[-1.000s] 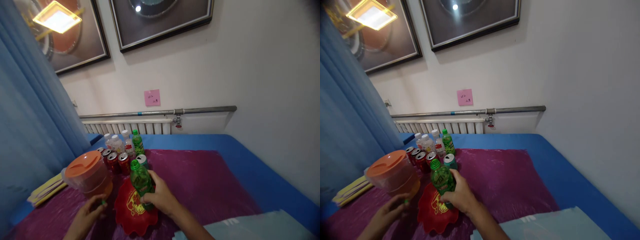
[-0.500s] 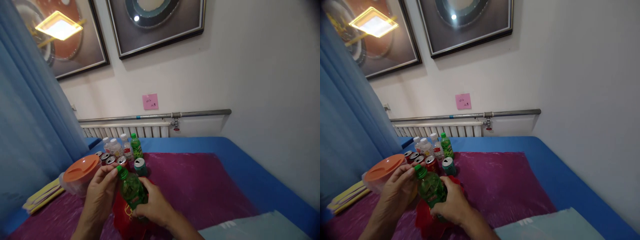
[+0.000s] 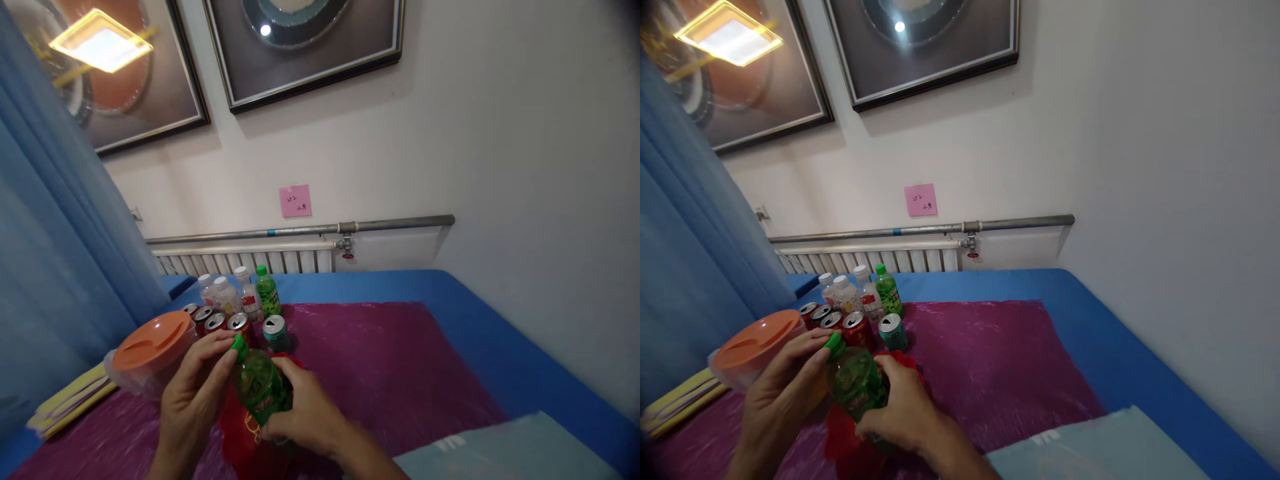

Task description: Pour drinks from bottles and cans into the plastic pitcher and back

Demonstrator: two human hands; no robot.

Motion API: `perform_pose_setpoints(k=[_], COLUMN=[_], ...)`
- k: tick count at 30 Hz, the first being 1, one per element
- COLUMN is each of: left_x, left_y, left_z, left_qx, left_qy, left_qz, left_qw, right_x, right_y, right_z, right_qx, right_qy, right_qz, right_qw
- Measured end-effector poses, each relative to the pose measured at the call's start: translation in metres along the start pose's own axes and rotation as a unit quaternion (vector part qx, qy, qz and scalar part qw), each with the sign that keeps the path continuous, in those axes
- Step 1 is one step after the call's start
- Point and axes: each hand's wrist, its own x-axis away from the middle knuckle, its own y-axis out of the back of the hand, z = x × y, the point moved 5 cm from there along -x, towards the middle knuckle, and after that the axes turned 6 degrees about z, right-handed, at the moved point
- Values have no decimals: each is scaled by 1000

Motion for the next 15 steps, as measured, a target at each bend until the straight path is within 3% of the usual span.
perform_pose_setpoints(k=[4,10,12,15], left_x=[0,7,9,10], left_y=[1,-3,-5,-7], left_z=[-10,-28,-32,-36], left_qx=[-126,-288,-306,-287], left_qy=[-100,-279,-304,-285], left_qz=[57,96,94,88], left_qw=[985,911,897,910], right_x=[1,1,1,3], right_y=[1,-1,-3,-3], right_z=[-1,0,1,2], right_qx=[18,21,23,34], right_qy=[-7,16,22,22], right_qz=[3,8,15,3], right_qw=[1000,1000,999,999])
